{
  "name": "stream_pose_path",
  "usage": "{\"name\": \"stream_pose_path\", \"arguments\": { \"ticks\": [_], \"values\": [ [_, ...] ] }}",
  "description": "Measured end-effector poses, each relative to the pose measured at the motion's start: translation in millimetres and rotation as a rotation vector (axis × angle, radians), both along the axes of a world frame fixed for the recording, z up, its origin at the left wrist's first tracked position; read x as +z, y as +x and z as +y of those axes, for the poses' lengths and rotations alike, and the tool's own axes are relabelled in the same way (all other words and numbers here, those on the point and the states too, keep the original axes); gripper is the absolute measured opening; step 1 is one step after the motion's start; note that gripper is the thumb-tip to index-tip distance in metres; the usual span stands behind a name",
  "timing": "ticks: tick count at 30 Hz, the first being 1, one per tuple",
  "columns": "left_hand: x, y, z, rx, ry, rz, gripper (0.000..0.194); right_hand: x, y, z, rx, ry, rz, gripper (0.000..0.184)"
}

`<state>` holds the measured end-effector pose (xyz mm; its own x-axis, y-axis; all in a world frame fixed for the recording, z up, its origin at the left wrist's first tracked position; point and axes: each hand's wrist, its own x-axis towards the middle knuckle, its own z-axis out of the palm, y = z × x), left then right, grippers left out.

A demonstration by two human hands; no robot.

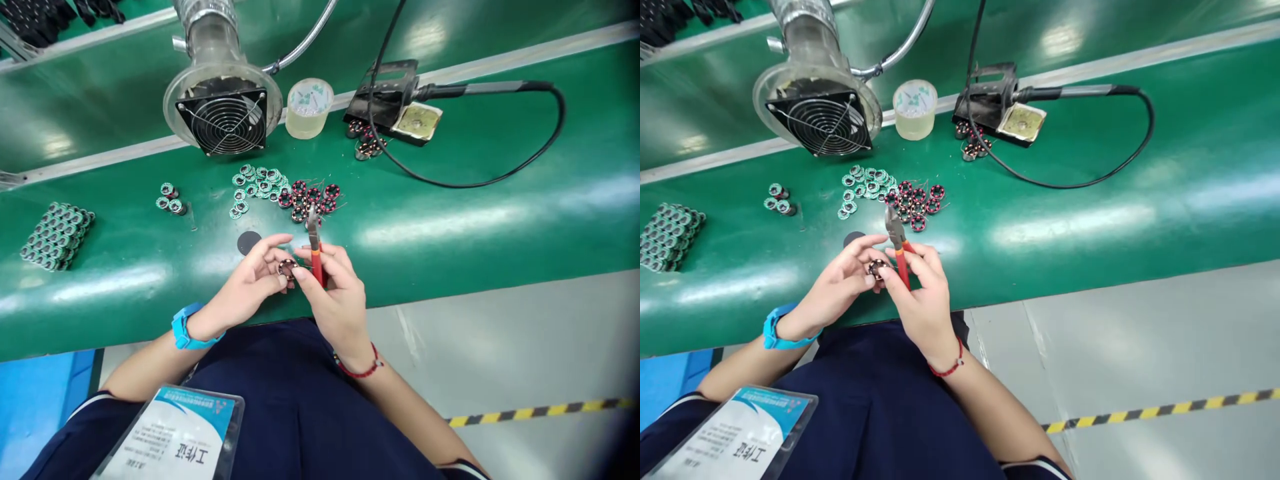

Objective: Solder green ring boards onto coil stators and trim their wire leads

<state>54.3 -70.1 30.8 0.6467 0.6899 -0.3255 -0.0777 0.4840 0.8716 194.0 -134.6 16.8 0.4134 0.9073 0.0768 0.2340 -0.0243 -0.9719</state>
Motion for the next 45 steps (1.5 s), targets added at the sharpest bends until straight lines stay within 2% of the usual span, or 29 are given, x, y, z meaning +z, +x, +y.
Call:
{"name": "stream_pose_path", "arguments": {
  "ticks": [5,11,16,23,26,28,32,35,41,45],
  "values": [
    [0.4,-7,3,-0.112,0.107,0.049,0.052,2.1,0,4,0.126,-0.041,0.09,0.019],
    [10.3,-14,2,-0.305,0.32,0.214,0.057,-0.1,-5,7,0.162,-0.066,0.168,0.001],
    [12.0,-12,-3,-0.285,0.287,0.182,0.05,-1.4,-9,5,0.111,-0.057,0.219,0.004],
    [15.0,-12,-2,-0.305,0.47,0.297,0.04,-3.9,-6,4,0.032,-0.124,0.493,0.015],
    [17.4,-13,2,-0.323,0.427,0.345,0.021,-5.7,2,5,-0.062,-0.178,0.595,0.014],
    [18.5,-14,4,-0.336,0.38,0.375,0.016,-6.3,7,5,-0.082,-0.212,0.603,0.017],
    [18.7,-13,6,-0.3,0.284,0.376,0.021,-8.2,18,-5,0.002,-0.221,0.537,0.018],
    [17.6,-12,6,-0.271,0.226,0.323,0.024,-9.8,27,-17,0.11,-0.204,0.409,0.016],
    [21.0,-9,6,-0.289,0.179,0.263,0.026,-7.0,44,-36,0.316,-0.125,-0.05,0.004],
    [23.9,-9,6,-0.288,0.185,0.248,0.025,-5.2,51,-42,0.404,-0.017,-0.325,0.008]
  ]
}}
